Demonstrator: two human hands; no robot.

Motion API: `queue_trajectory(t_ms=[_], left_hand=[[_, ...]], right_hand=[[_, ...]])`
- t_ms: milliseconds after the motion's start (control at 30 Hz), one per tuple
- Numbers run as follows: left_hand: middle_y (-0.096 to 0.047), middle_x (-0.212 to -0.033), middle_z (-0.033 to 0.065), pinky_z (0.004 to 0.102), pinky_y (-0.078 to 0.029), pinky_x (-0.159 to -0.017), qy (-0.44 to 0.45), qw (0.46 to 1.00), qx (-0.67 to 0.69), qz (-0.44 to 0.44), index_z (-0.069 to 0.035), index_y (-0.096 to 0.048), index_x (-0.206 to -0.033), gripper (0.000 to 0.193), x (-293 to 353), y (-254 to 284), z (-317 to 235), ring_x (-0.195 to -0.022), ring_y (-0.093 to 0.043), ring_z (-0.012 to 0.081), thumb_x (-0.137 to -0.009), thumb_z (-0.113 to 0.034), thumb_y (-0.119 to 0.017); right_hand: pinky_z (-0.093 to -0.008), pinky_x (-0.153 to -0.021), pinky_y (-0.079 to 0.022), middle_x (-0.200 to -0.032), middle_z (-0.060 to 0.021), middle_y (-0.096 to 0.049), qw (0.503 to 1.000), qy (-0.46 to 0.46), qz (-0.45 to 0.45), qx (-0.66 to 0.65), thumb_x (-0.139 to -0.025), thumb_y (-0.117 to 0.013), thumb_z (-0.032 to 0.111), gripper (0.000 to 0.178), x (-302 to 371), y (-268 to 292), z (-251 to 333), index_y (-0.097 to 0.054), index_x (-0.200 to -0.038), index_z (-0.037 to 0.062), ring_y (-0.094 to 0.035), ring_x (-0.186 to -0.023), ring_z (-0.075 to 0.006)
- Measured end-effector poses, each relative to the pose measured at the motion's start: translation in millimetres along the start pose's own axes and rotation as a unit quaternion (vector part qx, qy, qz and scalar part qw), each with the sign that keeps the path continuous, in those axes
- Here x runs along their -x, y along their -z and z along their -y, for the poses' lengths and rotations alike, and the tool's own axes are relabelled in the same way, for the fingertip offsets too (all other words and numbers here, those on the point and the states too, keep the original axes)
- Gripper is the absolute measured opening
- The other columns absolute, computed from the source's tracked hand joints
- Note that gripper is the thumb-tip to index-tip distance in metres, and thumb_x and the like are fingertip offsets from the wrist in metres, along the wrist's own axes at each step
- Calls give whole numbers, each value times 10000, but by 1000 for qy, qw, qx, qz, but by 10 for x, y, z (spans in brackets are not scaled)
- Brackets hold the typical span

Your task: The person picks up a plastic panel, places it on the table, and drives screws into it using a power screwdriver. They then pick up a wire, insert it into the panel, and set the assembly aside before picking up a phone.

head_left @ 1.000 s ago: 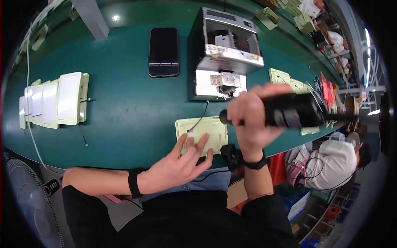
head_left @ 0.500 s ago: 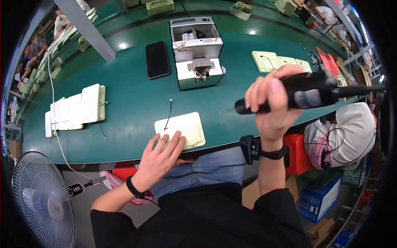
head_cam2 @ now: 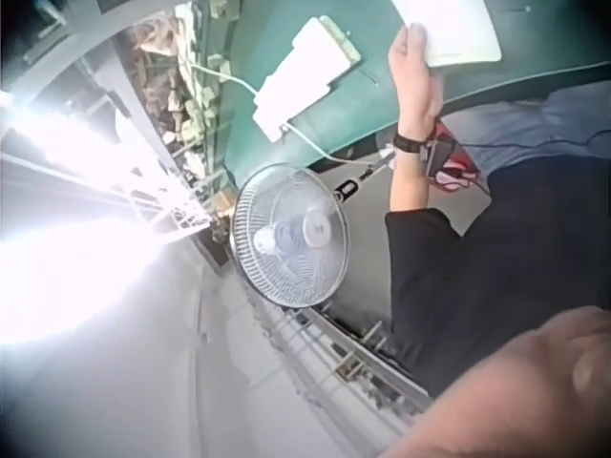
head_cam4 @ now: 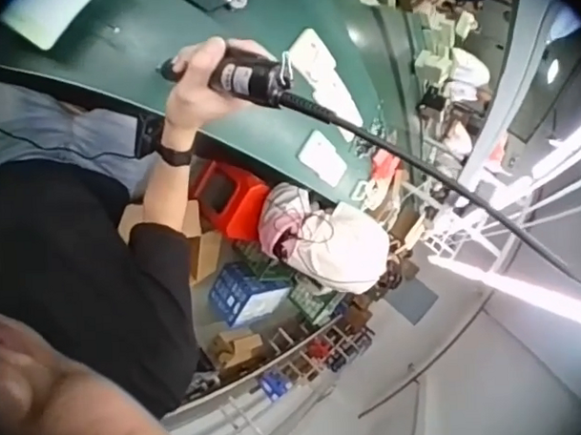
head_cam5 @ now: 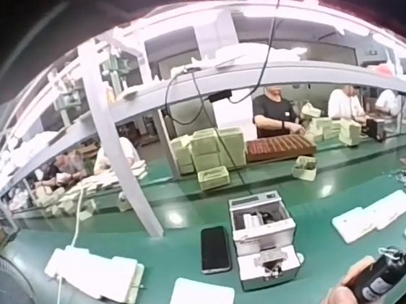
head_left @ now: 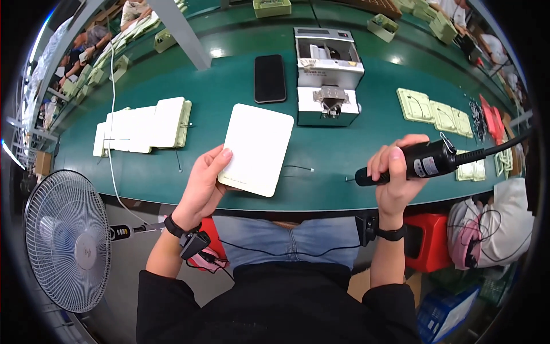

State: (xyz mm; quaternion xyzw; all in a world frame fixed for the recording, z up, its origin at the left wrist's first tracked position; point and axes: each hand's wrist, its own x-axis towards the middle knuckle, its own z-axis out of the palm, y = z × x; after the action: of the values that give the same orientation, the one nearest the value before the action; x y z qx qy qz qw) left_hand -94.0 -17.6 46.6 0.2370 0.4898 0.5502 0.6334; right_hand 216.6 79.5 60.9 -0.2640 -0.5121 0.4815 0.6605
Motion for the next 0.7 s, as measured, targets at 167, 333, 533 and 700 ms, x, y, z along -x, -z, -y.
queue_trajectory(t_ms=[167, 333, 533, 700], left_hand=[[-690, -1264, 145, 343, -594, -965, 19, 1000, 3, 0, 83, -513, -1384, 475, -13, -17, -11, -1107, -714, 183, -1037, -220, -628], [-687, -1273, 168, 358, -597, -969, 17, 999, 10, 27, 74, -411, -1465, 551, -10, -73, 21, -1098, -718, 192, -1016, -144, -643], [-683, -1284, 193, 356, -595, -969, 21, 998, 31, 57, 51, -285, -1535, 703, 14, -169, -2, -1121, -708, 203, -952, -4, -673], [-666, -1315, 194, 348, -591, -974, -12, 998, 20, 65, 44, -305, -1529, 702, 104, -240, 19, -1147, -696, 209, -928, 43, -668]], right_hand=[[-313, -481, -428, -656, -44, -450, 1000, 8, 12, 1, -967, -580, 53, 178, -81, 6, -21, -468, -1105, 52, -423, -485, -136], [-306, -488, -403, -663, -42, -435, 999, 28, 18, -23, -999, -561, 121, 151, -193, -29, 83, -496, -1120, 59, -405, -493, -136], [-305, -513, -387, -673, -27, -425, 986, 52, 44, -154, -1032, -525, 208, 150, -695, -299, 518, -551, -1079, 67, -412, -515, -146], [-323, -652, -495, -692, -33, -542, 943, 275, -55, -179, -1013, -605, 253, 228, -1439, -746, 444, -562, -1071, 37, -480, -514, -165]])
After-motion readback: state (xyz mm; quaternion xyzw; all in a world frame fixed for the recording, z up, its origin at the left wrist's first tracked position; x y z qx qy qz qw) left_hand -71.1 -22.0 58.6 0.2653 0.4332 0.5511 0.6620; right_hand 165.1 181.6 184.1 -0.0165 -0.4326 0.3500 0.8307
